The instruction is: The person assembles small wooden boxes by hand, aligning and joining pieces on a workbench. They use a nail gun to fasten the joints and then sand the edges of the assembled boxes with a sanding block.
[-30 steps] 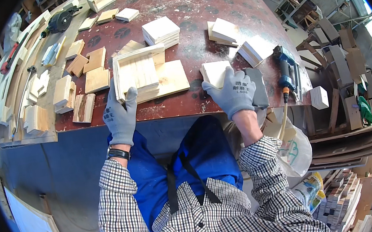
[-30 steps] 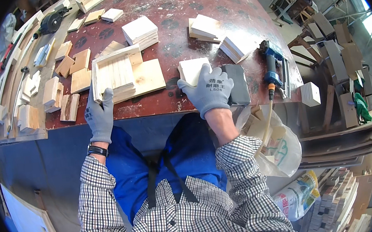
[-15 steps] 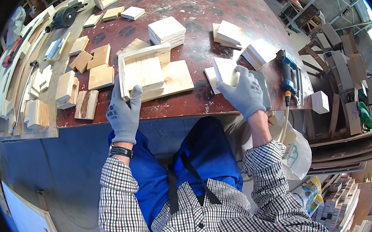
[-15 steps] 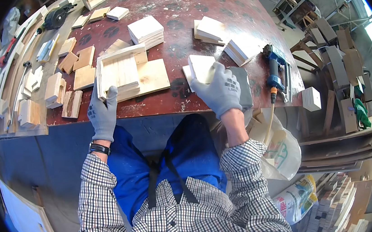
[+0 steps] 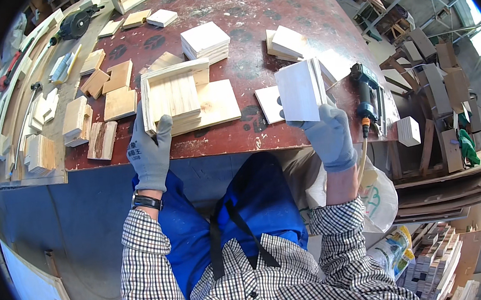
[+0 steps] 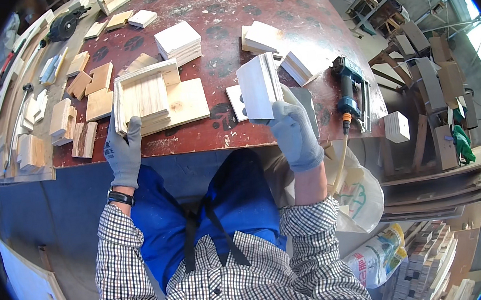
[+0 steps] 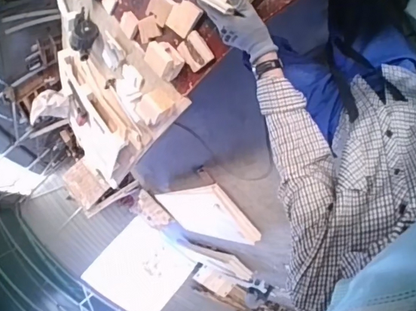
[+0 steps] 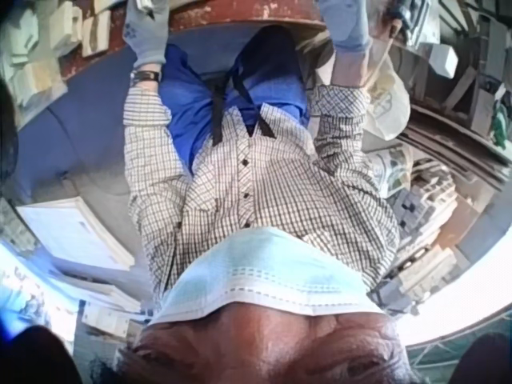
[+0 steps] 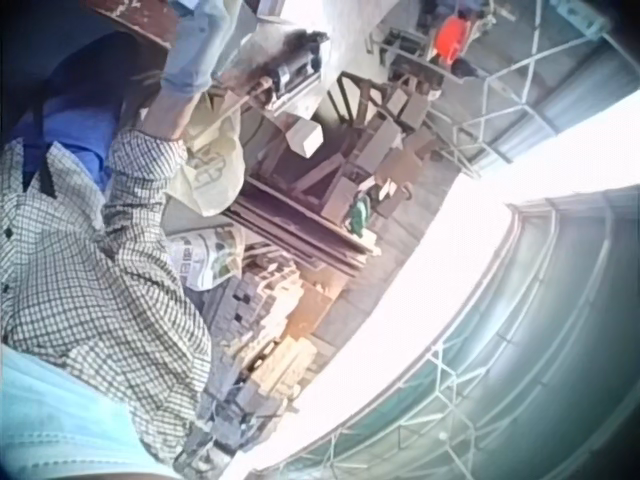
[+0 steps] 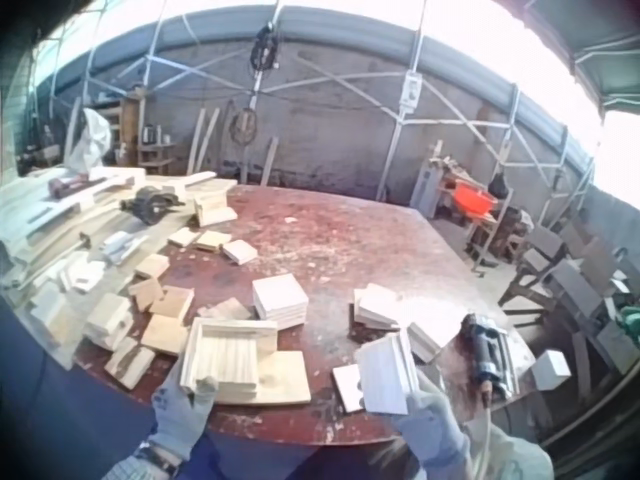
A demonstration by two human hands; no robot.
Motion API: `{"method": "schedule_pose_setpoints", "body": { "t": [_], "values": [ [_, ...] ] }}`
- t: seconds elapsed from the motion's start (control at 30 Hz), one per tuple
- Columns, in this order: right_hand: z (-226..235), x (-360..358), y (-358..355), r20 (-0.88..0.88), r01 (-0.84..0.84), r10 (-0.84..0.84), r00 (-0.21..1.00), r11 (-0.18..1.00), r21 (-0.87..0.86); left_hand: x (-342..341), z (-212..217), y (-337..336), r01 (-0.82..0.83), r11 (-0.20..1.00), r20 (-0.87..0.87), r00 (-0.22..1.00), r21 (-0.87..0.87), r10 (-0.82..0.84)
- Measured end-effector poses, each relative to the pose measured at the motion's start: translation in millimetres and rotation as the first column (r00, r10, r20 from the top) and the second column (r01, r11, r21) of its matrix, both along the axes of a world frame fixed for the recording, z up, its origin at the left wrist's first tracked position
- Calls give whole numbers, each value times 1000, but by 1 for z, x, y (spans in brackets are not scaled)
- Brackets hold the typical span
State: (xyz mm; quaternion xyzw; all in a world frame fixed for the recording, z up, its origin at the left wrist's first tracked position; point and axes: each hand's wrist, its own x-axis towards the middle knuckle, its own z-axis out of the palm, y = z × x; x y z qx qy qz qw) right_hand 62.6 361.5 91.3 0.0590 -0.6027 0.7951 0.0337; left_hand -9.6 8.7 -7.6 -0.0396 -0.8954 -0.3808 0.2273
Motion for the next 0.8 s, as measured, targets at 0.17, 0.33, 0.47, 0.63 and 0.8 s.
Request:
{"method": "schedule_pose_setpoints", "body": {
  "t": [0.17, 0.33, 0.47, 0.63, 0.8],
  "values": [
    [-4, 0, 6, -20, 118, -117, 993, 993, 3, 3, 6, 0, -12, 1000, 59, 998, 24, 11],
    [10, -4, -2, -174, 498, -475, 862, 732, 466, 3, 6, 1, -6, 1000, 31, 1000, 21, 6],
    [4, -3, -4, -398, 494, -400, 825, 171, 853, 2, 6, 1, -8, 1000, 17, 1000, 4, 8],
    [-4, 5, -22, -160, 334, -321, 933, 610, 719, 2, 6, -1, -4, 1000, 44, 999, 18, 3],
    [-2, 8, -57, -205, 240, -128, 970, 610, 755, 4, 6, 1, -15, 1000, 25, 1000, 2, 15]
  ]
}}
